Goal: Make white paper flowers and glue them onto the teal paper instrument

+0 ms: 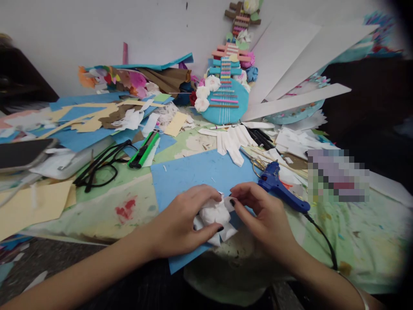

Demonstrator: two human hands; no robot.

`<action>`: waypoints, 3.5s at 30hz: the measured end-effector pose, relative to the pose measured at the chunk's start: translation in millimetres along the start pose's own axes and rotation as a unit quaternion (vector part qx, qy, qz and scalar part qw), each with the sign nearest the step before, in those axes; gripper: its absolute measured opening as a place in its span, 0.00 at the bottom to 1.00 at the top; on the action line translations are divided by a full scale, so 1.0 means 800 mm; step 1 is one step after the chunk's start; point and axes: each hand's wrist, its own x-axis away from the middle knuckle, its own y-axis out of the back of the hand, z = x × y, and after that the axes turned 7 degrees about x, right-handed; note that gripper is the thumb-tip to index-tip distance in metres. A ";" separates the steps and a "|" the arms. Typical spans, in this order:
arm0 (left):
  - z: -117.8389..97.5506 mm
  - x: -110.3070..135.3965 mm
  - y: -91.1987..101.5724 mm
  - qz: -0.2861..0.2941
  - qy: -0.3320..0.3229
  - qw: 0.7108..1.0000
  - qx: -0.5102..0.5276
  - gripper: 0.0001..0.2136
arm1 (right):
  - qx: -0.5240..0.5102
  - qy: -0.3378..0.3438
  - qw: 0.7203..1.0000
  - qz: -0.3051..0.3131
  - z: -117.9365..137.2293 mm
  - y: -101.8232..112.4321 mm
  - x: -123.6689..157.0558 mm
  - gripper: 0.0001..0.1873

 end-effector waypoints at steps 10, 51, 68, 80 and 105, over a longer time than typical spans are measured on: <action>-0.006 -0.003 -0.020 -0.041 0.014 0.999 -0.032 0.15 | 0.147 0.119 0.981 -0.038 0.017 -0.006 -0.004 0.09; -0.005 -0.031 0.020 0.041 0.069 0.995 0.060 0.07 | 0.244 0.178 0.944 -0.132 0.005 0.043 0.007 0.09; -0.008 -0.021 0.012 0.023 -0.012 0.999 -0.019 0.06 | 0.529 -0.100 0.842 -0.035 -0.083 0.095 -0.015 0.15; -0.010 -0.026 0.011 0.018 -0.017 1.000 -0.015 0.06 | 0.316 0.050 0.945 -0.072 -0.055 0.106 0.011 0.12; -0.008 -0.035 0.013 -0.002 0.018 1.000 0.003 0.05 | -0.143 -0.101 0.982 -0.070 -0.027 0.080 0.050 0.20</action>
